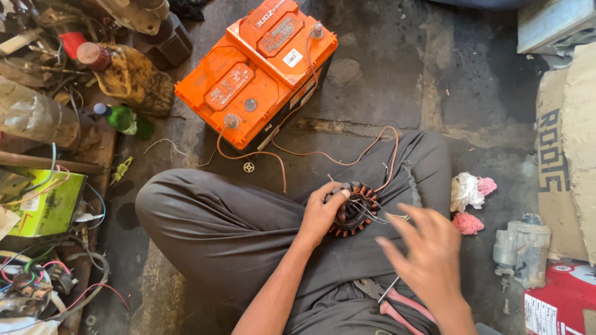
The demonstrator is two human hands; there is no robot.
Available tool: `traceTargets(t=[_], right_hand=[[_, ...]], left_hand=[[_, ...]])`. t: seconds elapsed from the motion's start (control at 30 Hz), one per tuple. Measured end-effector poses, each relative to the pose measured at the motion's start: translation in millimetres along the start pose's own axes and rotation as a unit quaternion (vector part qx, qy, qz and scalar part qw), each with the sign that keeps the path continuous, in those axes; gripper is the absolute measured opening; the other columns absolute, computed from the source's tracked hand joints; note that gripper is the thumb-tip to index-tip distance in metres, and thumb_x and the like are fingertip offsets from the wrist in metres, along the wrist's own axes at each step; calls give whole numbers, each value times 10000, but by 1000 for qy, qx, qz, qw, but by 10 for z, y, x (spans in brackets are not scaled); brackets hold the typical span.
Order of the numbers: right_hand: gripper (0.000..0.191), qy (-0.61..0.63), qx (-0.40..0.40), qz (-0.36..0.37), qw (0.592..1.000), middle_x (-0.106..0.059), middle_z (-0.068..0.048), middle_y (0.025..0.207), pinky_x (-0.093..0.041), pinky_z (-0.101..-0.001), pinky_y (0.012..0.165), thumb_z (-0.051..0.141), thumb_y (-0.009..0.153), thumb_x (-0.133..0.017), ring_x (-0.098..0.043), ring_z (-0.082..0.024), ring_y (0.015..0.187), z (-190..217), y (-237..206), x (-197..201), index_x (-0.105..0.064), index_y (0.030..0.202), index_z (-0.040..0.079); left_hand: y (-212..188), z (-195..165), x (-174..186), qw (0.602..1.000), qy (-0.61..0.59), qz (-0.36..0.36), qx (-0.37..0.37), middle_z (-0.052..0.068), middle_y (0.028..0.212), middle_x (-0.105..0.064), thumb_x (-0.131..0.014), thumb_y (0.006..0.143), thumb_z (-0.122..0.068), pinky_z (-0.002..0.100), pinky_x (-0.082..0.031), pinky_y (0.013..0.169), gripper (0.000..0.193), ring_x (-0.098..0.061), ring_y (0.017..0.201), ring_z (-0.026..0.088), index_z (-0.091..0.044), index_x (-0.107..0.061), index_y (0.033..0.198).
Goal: The person sits on the workshop floor with a motorcycle stator coil in their lap. They strip insulation from the coil wire ends using pliers, scrape and file the copper wires, and bend and arrange the wire leads by hand.
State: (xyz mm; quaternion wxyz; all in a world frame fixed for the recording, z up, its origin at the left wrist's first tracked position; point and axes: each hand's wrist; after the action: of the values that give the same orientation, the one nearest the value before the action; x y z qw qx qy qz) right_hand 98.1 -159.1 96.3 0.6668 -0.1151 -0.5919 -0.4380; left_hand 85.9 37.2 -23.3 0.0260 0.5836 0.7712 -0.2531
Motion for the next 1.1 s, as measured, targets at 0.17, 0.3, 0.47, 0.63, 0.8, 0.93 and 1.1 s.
traceTargets(t=[0.17, 0.3, 0.47, 0.63, 0.8, 0.93, 1.1], right_hand=[[233, 61, 18, 75, 995, -675, 8, 903, -371, -462, 1045, 232, 774, -800, -581, -198, 989, -75, 323, -3, -735, 955, 101], [187, 44, 41, 100, 993, -634, 3, 840, -346, -452, 999, 221, 768, -799, -552, -217, 948, -256, 501, 193, -765, 922, 121], [222, 18, 25, 78, 997, -650, -41, 969, -362, -441, 986, 200, 785, -780, -548, -277, 1036, -219, 565, 177, -752, 988, 113], [306, 84, -77, 167, 979, -590, -86, 989, -471, -424, 856, 217, 788, -782, -550, -264, 974, -164, -56, 336, -631, 1014, 78], [620, -27, -7, 487, 873, -524, -107, 1190, -504, -452, 795, 301, 612, -880, -559, -349, 1118, -337, -917, 411, -594, 1137, 139], [761, -46, -94, 490, 865, -486, -163, 1248, -521, -472, 834, 113, 537, -789, -574, -395, 1114, -358, -1327, 170, -524, 1251, 99], [387, -5, -169, 508, 845, -594, -116, 1091, -545, -415, 911, 81, 756, -670, -665, -319, 1034, -484, -1426, 142, -580, 1133, 74]], left_hand=[[-52, -70, -24, 1000, 12, 7, -2, 1, 750, -605, -664, 927, -198, 267, -448, 550, 241, -547, 597, 82, -32, -687, 1100], [-132, -177, -118, 963, 181, -52, -190, 89, 982, -624, -688, 893, -135, 317, -527, 794, 321, -628, 900, 210, -62, -654, 1204], [-157, -284, -97, 925, 231, -7, -302, 104, 1169, -713, -603, 965, -81, 341, -560, 961, 184, -725, 1095, 294, -103, -688, 1126], [-140, -274, -11, 929, 201, -25, -309, 147, 1210, -671, -635, 895, -33, 400, -511, 1041, 166, -688, 1129, 334, -30, -646, 1061], [-167, -239, -70, 933, 204, -35, -295, 152, 1231, -667, -719, 869, -59, 384, -527, 991, 201, -671, 1138, 333, -31, -656, 1058], [-144, -244, -98, 930, 196, -30, -309, 147, 1224, -666, -767, 823, -66, 373, -536, 958, 219, -677, 1116, 306, -39, -682, 1024], [-98, -197, -103, 948, 151, -44, -277, 111, 1133, -715, -780, 826, -47, 338, -552, 905, 165, -707, 1034, 236, -23, -732, 983]])
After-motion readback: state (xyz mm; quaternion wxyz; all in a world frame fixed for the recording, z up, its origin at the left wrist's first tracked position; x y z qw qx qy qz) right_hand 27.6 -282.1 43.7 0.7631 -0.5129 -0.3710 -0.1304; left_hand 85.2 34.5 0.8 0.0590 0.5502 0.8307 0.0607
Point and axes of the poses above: each hand's wrist, its own y-axis towards the middle knuckle, its own x-axis out of the back of the hand, z = x × y
